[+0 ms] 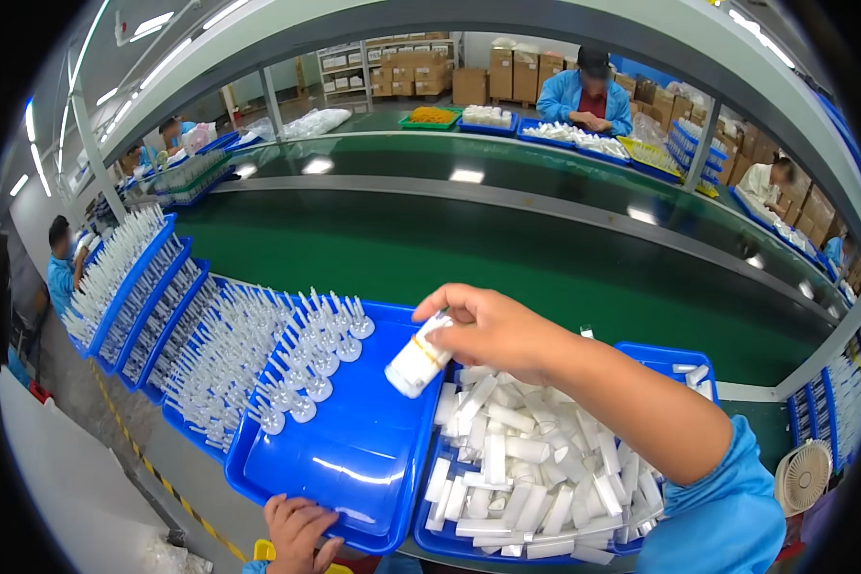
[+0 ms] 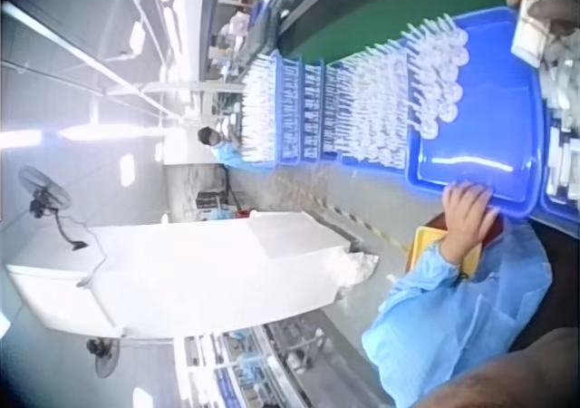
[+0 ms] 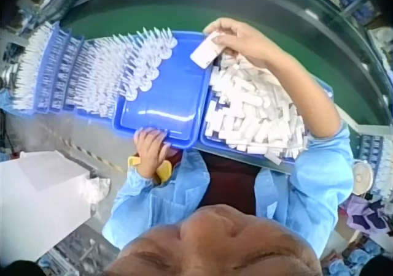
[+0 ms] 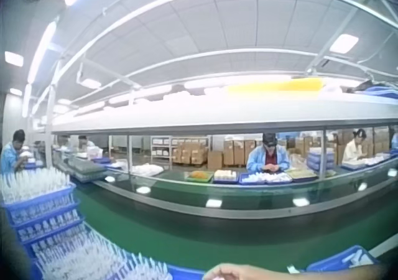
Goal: Assembling small white plastic components by inserting a stem into a tube and sorting them into trays in a factory setting.
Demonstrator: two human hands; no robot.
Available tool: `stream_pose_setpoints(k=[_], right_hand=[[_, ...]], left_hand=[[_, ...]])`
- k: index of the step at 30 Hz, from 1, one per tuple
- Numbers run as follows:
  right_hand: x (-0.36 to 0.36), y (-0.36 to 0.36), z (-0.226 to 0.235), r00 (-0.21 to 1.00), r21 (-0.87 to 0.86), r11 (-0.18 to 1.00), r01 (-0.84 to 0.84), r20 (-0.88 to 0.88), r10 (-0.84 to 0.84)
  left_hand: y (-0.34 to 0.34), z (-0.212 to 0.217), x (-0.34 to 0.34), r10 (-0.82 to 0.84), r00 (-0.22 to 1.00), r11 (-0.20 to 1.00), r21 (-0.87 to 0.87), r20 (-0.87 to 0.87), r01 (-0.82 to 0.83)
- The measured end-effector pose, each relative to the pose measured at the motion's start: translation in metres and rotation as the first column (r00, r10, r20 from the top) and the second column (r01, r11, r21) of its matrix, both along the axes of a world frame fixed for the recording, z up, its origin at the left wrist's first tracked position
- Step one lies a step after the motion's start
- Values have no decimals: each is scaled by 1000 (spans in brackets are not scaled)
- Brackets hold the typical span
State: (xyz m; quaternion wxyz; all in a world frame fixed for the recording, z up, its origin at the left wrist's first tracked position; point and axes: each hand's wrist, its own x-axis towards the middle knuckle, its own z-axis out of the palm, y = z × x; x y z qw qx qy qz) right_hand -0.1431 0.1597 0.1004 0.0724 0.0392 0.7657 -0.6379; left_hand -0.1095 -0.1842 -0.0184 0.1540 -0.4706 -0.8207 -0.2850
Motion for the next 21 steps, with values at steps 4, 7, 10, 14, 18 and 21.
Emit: stream_pose_setpoints(k=[4,7,10,14,18,21], right_hand=[[-8,14,-2,997,-85,994,70,47,-66],[6,20,2,985,189,968,167,-70,-157],[47,41,18,937,672,691,267,-349,-23],[75,54,16,939,758,565,326,-328,-103],[69,55,18,959,300,919,256,45,-281],[65,59,12,949,2,955,296,110,-294]], left_hand=[[0,-15,-2,4,999,1000,1,-48,-4],[2,-18,-2,13,996,1000,28,-84,-11],[1,-20,-2,14,998,999,47,-57,-12],[3,-11,-2,-1,1000,1000,26,-4,1],[3,1,-1,-16,998,997,72,66,11],[-2,6,-3,-7,1000,1000,-11,-30,7]])
